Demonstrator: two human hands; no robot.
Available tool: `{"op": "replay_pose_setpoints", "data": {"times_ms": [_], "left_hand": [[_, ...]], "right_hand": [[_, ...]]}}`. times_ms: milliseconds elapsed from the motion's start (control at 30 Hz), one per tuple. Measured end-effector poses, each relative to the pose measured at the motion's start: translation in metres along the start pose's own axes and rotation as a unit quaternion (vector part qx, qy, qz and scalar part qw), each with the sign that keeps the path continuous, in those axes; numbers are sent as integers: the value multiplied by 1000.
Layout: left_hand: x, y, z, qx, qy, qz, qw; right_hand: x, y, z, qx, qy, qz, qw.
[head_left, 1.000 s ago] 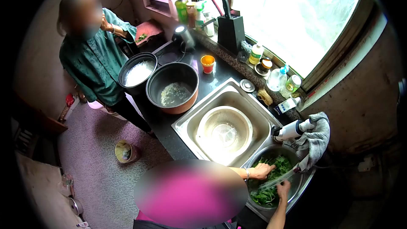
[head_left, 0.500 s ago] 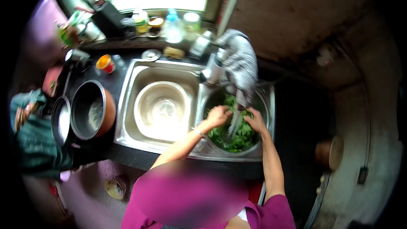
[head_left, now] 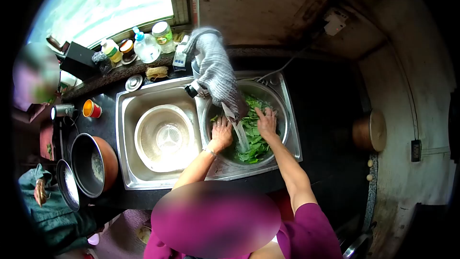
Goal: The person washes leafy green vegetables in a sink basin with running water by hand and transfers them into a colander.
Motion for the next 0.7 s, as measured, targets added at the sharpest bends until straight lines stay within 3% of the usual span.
{"op": "replay_pose_setpoints", "data": {"times_ms": [33,67,100,167,200,267,300,400,467,500,567,600,633,667,700], "left_hand": [[-4,-3,-7,28,24,6,999],[-3,5,-8,-13,14,-5,1000],[-3,14,-9,-55,6,-15,998],[0,20,2,-69,-35,-41,996],[5,20,17,-66,-69,-43,995],[9,13,39,-54,-120,-44,990],[8,7,44,-32,-162,-10,986],[3,7,67,6,-129,-6,992],[1,15,84,94,-74,-10,993],[-1,13,74,90,-74,-13,993],[-3,7,46,60,-24,-27,998],[0,6,42,75,-17,-32,997],[3,5,39,90,-9,-37,995],[3,8,50,111,-43,-27,993],[3,10,60,132,-77,-17,988]], "right_hand": [[2,3,-12,30,13,-59,998],[11,-13,-11,64,5,0,998],[12,-14,-15,13,-55,45,997],[2,-2,1,-119,-223,37,967],[-5,7,6,-121,-222,34,967],[-17,29,20,-159,-60,-89,981],[-21,22,27,-161,-60,-94,981],[-44,-8,25,-104,-97,-50,988],[-57,-24,8,-116,-82,-115,983],[-56,-38,-1,-29,-152,-108,982],[-49,-42,-36,33,-167,-29,985],[-53,-43,-26,30,-161,-34,986],[-52,-38,-16,-41,-228,-23,973],[-51,-35,-2,-110,-292,-11,950],[-54,-30,10,-109,-287,-14,952]]}}
Point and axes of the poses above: each hand's wrist, its own x-axis away from the middle knuckle, its own z-axis out of the back of the hand, y = z × x, the point moved 3 cm from there along -x, towards the middle knuckle, and after that the axes turned 1 degree about -x, right-handed, at the moved point
